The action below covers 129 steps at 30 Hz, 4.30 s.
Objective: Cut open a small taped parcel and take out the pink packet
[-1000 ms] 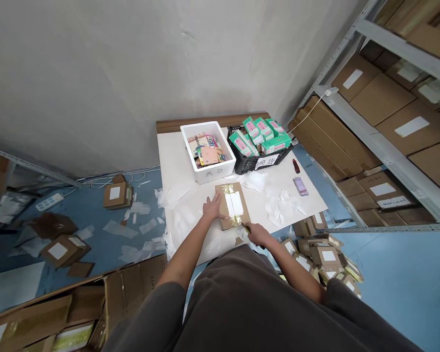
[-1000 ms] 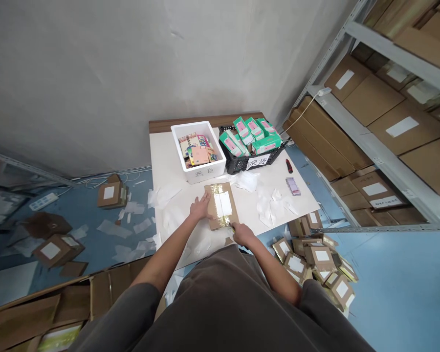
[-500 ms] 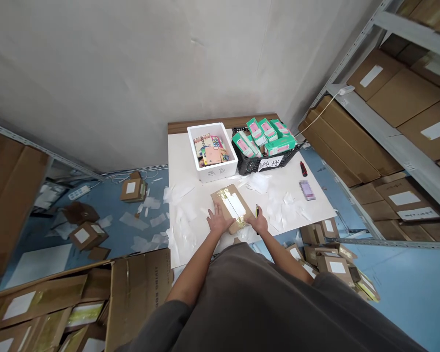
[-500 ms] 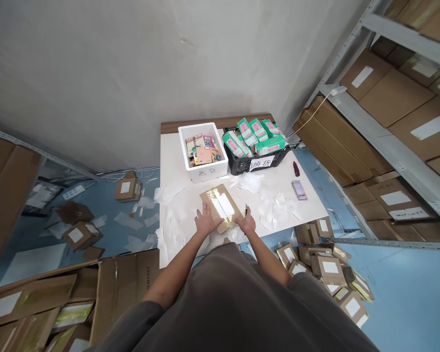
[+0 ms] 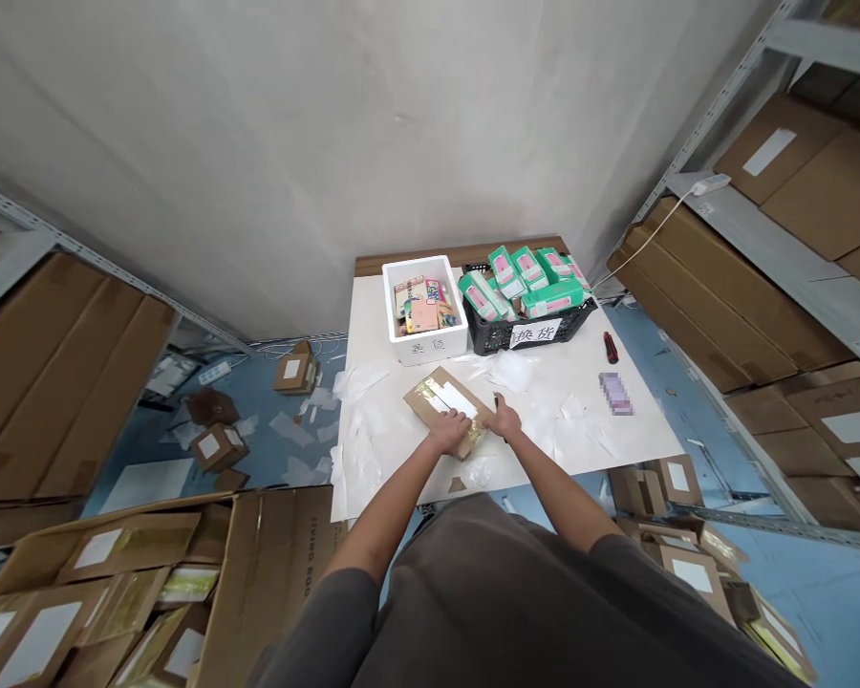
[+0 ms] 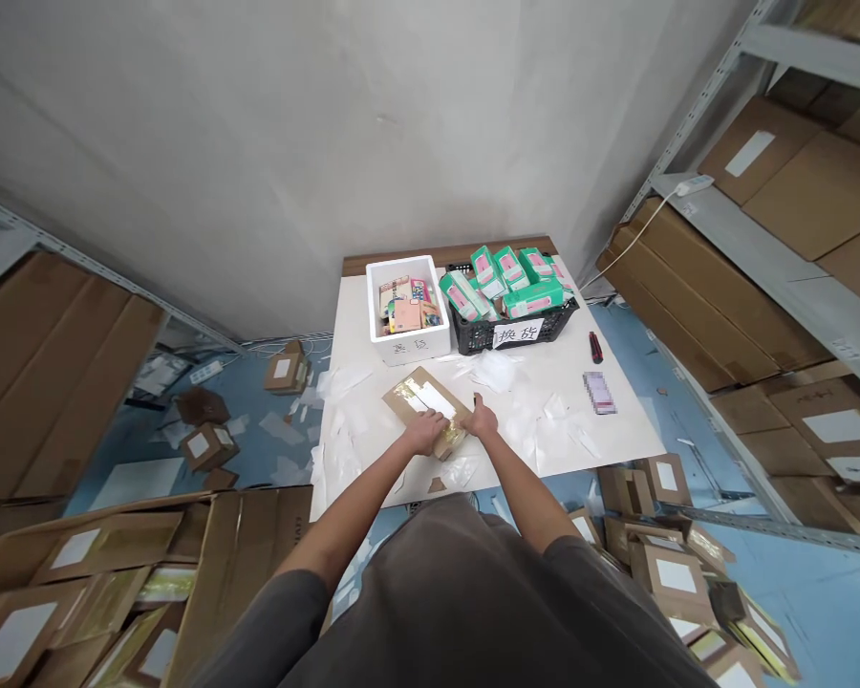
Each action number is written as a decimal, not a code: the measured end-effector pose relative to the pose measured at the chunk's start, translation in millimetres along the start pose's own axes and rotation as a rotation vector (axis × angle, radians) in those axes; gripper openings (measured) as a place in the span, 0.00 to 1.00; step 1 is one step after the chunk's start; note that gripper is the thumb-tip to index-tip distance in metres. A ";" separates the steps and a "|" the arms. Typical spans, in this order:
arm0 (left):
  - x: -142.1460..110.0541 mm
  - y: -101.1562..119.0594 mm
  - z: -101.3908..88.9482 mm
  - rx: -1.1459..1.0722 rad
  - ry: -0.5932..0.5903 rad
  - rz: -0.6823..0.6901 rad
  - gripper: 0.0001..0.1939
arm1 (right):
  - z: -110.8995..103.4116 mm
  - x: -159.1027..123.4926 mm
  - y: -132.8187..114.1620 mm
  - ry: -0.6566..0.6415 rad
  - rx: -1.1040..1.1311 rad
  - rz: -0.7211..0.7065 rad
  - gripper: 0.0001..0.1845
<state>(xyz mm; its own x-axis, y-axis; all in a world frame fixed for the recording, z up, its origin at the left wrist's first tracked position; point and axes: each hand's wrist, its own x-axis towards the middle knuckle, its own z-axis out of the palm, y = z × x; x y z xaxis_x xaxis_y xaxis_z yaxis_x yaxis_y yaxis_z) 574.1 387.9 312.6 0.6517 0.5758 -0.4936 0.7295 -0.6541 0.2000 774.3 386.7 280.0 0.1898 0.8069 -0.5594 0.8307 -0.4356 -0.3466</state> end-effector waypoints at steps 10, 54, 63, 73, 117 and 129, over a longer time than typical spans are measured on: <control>22.6 25.8 -0.2 0.002 -0.031 -0.125 0.52 | -12.4 16.4 1.4 -0.056 0.010 -0.068 0.62; 11.8 22.8 36.0 -0.135 0.107 -0.199 0.68 | -56.4 -30.0 25.7 -0.282 -0.409 -0.467 0.19; 12.1 21.4 28.0 -0.098 0.080 -0.180 0.65 | -42.5 -39.5 58.4 -0.508 0.191 -0.217 0.16; 1.9 21.1 28.9 -0.091 0.131 -0.112 0.55 | -29.7 -59.6 47.5 -0.315 -0.019 -0.256 0.18; 10.5 13.4 35.0 -0.199 0.142 -0.145 0.64 | 14.4 -52.1 69.6 -0.281 0.081 -0.291 0.30; 10.9 6.9 40.2 -0.183 0.169 -0.095 0.57 | 36.8 -62.7 67.0 -0.260 0.294 -0.201 0.27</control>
<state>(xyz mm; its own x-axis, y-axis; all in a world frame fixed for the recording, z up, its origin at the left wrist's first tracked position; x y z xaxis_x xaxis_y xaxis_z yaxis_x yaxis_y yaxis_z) 577.9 369.9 274.6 0.5927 0.7144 -0.3720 0.8045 -0.5026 0.3164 798.8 292.2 264.2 -0.1295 0.7766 -0.6166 0.6463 -0.4055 -0.6465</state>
